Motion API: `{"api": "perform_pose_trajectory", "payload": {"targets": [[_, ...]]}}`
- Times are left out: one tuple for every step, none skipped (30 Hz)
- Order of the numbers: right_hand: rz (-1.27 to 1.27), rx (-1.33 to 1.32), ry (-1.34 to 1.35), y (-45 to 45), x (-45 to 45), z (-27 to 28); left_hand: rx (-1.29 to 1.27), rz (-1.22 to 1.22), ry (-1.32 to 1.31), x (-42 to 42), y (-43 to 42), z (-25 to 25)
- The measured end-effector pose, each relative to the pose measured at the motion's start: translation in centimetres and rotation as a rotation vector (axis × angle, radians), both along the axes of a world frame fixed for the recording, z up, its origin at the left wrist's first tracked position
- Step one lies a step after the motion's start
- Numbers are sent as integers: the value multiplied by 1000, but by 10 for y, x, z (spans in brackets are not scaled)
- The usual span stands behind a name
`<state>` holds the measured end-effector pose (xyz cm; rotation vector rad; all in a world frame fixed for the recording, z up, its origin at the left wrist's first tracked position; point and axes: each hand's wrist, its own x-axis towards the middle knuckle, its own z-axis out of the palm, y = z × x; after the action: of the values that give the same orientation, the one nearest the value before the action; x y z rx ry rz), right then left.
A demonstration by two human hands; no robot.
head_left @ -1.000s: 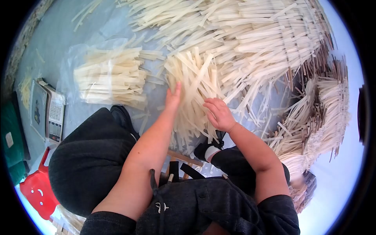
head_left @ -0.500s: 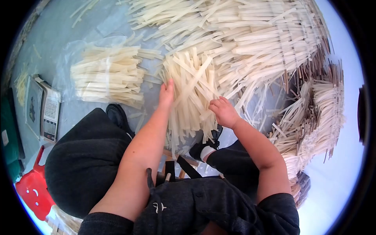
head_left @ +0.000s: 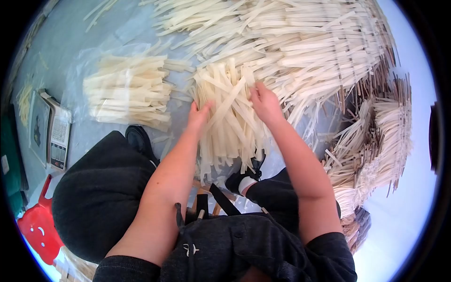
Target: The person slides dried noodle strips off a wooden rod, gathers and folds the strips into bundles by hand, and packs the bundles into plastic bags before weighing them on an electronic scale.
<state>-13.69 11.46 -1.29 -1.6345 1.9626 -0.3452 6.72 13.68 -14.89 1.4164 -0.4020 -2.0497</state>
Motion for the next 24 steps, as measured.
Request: {"api": "perform_pose_trajectory", "payload": {"targets": [[1,-3,76,-2,3,-28,-3,-1,2,-1,-1,-2],[2,-5,150,-3,11,-52,34,90,53,-3,-2,-7],[91,7,230,0,32,-56,70,179,103,-3,-3,-10],[180,18,309,5,57,-59,66,174,100,-1,-7,-6],[129,129,229,8,89,-37,9,105,129,-1,-11,1],[78,245,148,11,115,-15,-42,36,159,1,-12,8],[73,253,146,19,121,-22,-34,31,158,4,-11,12],[34,281,69,26,124,-34,-40,-3,135,8,-12,16],[-2,303,-6,28,124,-39,-52,-36,113,11,-14,17],[-3,303,-5,28,118,-42,-52,-36,114,13,-15,13],[-32,275,-136,28,105,-44,-51,-65,19,14,-17,7],[-59,247,-266,27,95,-44,-49,-93,-76,16,-17,0],[-54,248,-265,28,84,-51,-48,-87,-76,16,-17,-15],[-72,89,-159,31,73,-61,-33,-47,-120,14,-15,-29],[-93,-70,-52,36,66,-73,-18,-10,-162,13,-13,-37],[-94,-72,-49,41,62,-87,-19,-11,-159,13,-13,-28],[-113,-35,49,46,58,-101,-19,8,-174,11,-12,-18],[-132,2,145,46,61,-101,-18,28,-190,10,-10,-11],[-133,1,143,46,64,-101,-20,28,-193,8,-8,-11],[-29,28,83,47,68,-102,-102,-62,-279,5,-6,-13],[73,58,25,47,75,-96,-181,-154,-362,4,-3,-15],[71,60,25,47,84,-89,-180,-156,-362,7,-2,-7],[111,113,-29,47,92,-82,-131,-30,-297,10,-2,0],[151,163,-83,47,95,-79,-85,95,-232,13,-4,5]]}}
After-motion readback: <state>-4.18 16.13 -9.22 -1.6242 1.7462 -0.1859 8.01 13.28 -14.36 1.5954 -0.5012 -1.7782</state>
